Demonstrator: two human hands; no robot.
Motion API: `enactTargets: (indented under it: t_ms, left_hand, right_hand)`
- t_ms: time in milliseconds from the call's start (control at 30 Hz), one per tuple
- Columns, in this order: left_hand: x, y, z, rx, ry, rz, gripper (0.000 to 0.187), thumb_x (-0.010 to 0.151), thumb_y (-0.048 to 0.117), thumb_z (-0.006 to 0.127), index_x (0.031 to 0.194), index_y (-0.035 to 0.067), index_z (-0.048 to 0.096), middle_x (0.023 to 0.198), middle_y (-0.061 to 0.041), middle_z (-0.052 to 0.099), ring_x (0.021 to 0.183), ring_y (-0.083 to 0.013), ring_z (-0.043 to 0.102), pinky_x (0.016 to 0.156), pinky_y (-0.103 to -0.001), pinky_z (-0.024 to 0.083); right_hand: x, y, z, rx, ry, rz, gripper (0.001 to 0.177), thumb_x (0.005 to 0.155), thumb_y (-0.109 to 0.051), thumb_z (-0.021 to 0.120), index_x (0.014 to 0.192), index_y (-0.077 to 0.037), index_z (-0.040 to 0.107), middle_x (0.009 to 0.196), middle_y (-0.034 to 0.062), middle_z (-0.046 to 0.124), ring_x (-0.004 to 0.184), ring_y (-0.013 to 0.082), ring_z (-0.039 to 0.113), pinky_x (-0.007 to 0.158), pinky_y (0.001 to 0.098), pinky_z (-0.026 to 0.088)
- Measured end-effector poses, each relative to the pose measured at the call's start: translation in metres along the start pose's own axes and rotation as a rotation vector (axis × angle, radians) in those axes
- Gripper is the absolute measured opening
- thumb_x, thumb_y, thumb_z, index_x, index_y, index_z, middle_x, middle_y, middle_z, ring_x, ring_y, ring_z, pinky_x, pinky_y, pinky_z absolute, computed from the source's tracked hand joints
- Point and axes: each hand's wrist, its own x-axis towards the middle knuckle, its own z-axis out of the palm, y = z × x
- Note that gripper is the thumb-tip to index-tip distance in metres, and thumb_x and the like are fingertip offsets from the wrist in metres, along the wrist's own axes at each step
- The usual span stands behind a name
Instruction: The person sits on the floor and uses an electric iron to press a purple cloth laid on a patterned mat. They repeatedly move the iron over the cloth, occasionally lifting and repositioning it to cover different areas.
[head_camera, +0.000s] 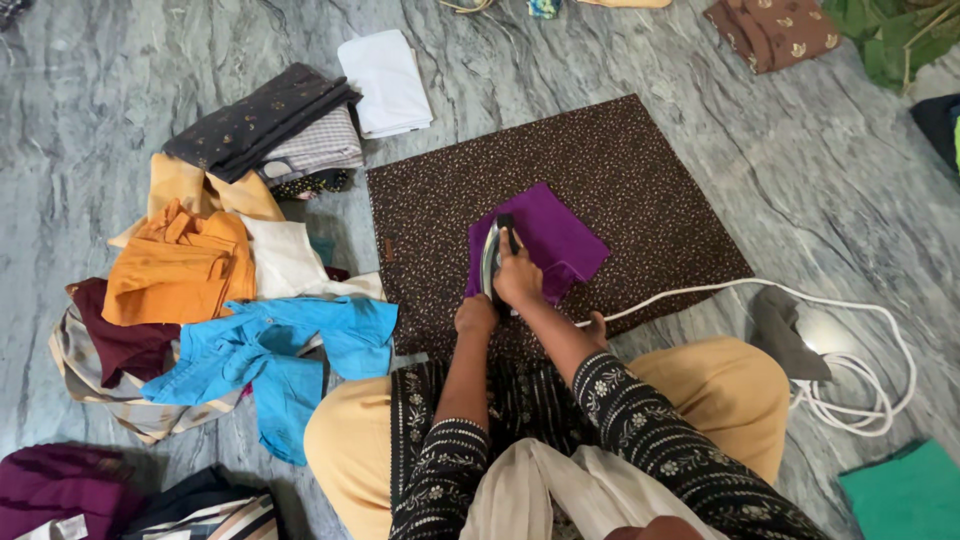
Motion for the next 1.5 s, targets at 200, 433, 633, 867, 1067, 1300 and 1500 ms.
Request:
enactTargets:
  t_ms: [200, 433, 633, 867, 1067, 1300, 1500]
  left_hand:
    - [0.005, -0.003, 0.006, 0.026, 0.037, -0.009, 0.034, 0.099, 0.026, 0.054, 0.121, 0.006, 0.070, 0.128, -0.022, 0.068, 0.118, -0.0395, 0.067, 0.099, -0.047, 0.056]
    - [0.006, -0.003, 0.009, 0.023, 0.096, -0.002, 0.033, 0.098, 0.023, 0.051, 0.118, 0.005, 0.071, 0.125, -0.022, 0.069, 0.115, -0.0390, 0.069, 0.097, -0.047, 0.057]
    - [-0.004, 0.008, -0.001, -0.062, 0.133, 0.034, 0.032, 0.099, 0.023, 0.051, 0.119, 0.005, 0.068, 0.121, -0.025, 0.070, 0.113, -0.0410, 0.070, 0.097, -0.049, 0.056]
    - [-0.016, 0.006, -0.006, -0.084, 0.163, 0.116, 0.031, 0.100, 0.027, 0.055, 0.119, 0.004, 0.064, 0.119, -0.028, 0.070, 0.112, -0.0447, 0.068, 0.096, -0.052, 0.055]
    - [-0.018, 0.002, -0.014, -0.128, 0.210, 0.070, 0.036, 0.091, 0.030, 0.069, 0.115, 0.004, 0.068, 0.119, -0.028, 0.071, 0.112, -0.0445, 0.069, 0.097, -0.050, 0.056]
    - [-0.016, 0.002, -0.014, -0.149, 0.145, -0.044, 0.045, 0.092, 0.041, 0.069, 0.118, 0.004, 0.069, 0.124, -0.024, 0.068, 0.117, -0.0419, 0.066, 0.099, -0.050, 0.054]
    - [-0.011, -0.001, -0.011, -0.138, 0.144, -0.049, 0.034, 0.098, 0.029, 0.057, 0.116, 0.005, 0.072, 0.123, -0.025, 0.070, 0.115, -0.0412, 0.069, 0.099, -0.050, 0.056]
  right_hand:
    - [0.037, 0.006, 0.001, -0.050, -0.004, 0.038, 0.084, 0.089, -0.018, 0.058, 0.165, -0.024, 0.022, 0.156, 0.0205, 0.042, 0.113, 0.0432, 0.067, 0.095, 0.0534, 0.054]
    - [0.030, 0.013, -0.005, -0.014, -0.015, 0.006, 0.083, 0.090, -0.021, 0.057, 0.163, -0.025, 0.018, 0.159, 0.0193, 0.039, 0.116, 0.0435, 0.064, 0.097, 0.0538, 0.052]
    - [0.001, 0.019, -0.017, 0.008, -0.076, -0.025, 0.086, 0.089, -0.024, 0.058, 0.163, -0.025, 0.015, 0.164, 0.0154, 0.033, 0.118, 0.0445, 0.063, 0.099, 0.0519, 0.052]
    - [-0.041, 0.021, -0.017, 0.063, -0.148, 0.002, 0.100, 0.083, -0.031, 0.069, 0.164, -0.024, 0.012, 0.168, 0.0134, 0.023, 0.119, 0.0452, 0.062, 0.101, 0.0503, 0.052]
    - [-0.058, 0.024, -0.010, 0.148, -0.174, -0.088, 0.105, 0.079, -0.027, 0.074, 0.162, -0.022, 0.010, 0.170, 0.0131, 0.017, 0.124, 0.0446, 0.059, 0.100, 0.0495, 0.052]
    - [-0.061, 0.017, -0.007, 0.202, -0.124, -0.063, 0.098, 0.082, -0.021, 0.067, 0.164, -0.026, 0.013, 0.171, 0.0070, 0.020, 0.120, 0.0454, 0.061, 0.100, 0.0503, 0.052]
    - [-0.036, 0.015, 0.008, 0.178, -0.026, -0.092, 0.089, 0.088, -0.021, 0.061, 0.164, -0.022, 0.014, 0.168, 0.0139, 0.023, 0.117, 0.0454, 0.063, 0.096, 0.0520, 0.054]
